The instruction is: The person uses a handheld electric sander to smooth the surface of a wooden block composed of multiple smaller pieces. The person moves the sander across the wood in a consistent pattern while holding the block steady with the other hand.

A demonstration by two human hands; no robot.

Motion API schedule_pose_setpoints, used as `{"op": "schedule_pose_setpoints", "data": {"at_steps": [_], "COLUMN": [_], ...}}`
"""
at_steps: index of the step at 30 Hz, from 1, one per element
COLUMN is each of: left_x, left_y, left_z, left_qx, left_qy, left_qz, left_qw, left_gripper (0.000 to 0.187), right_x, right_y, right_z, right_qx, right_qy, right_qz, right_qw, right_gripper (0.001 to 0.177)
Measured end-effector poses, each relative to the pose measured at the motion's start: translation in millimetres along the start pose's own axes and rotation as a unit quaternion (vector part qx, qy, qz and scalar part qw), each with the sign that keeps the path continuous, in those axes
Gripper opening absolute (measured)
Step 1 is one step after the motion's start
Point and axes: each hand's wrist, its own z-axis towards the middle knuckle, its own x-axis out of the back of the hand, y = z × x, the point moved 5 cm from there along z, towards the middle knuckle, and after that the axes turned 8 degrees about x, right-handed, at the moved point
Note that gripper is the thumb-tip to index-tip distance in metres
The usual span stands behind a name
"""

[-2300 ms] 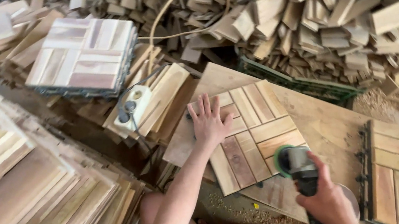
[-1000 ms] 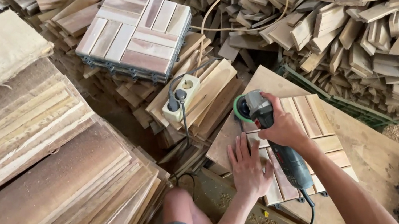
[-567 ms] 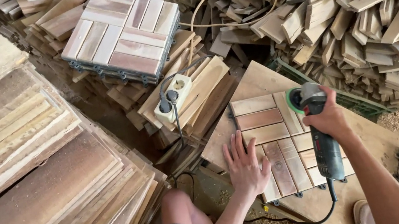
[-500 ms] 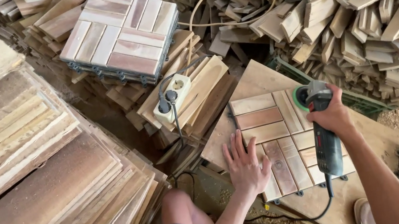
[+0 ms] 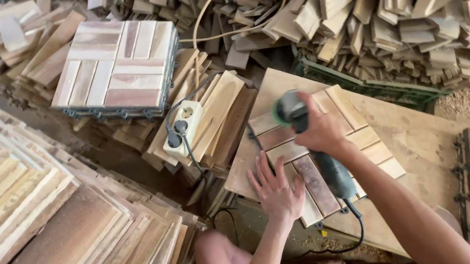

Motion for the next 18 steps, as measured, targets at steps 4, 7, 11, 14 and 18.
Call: {"op": "schedule_pose_setpoints", "data": {"at_steps": [4,7,11,14,18], "left_x": [0,-4,-8,-10,-11], "left_y": [3,0,-2,-2,-1], "left_z": [3,2,2,1,3], "left_qx": [-0.002,0.025,0.007,0.004,-0.001], "left_qy": [-0.007,-0.048,-0.023,-0.013,0.002], "left_qz": [0.014,0.003,0.008,0.022,0.035], "left_qw": [1.000,0.999,1.000,1.000,0.999], "left_gripper": [0.065,0.065,0.064,0.063,0.064], "right_x": [-11,-8,-18,2,19], "right_y": [-39,-46,-10,21,98], "right_z": [-10,-16,16,23,54], "right_qx": [0.052,0.054,0.025,0.003,-0.051], "right_qy": [-0.019,-0.031,-0.018,0.007,0.067], "right_qz": [0.024,0.024,0.028,0.026,0.003], "right_qw": [0.998,0.998,0.999,1.000,0.996], "right_gripper": [0.094,0.095,0.100,0.095,0.094]}}
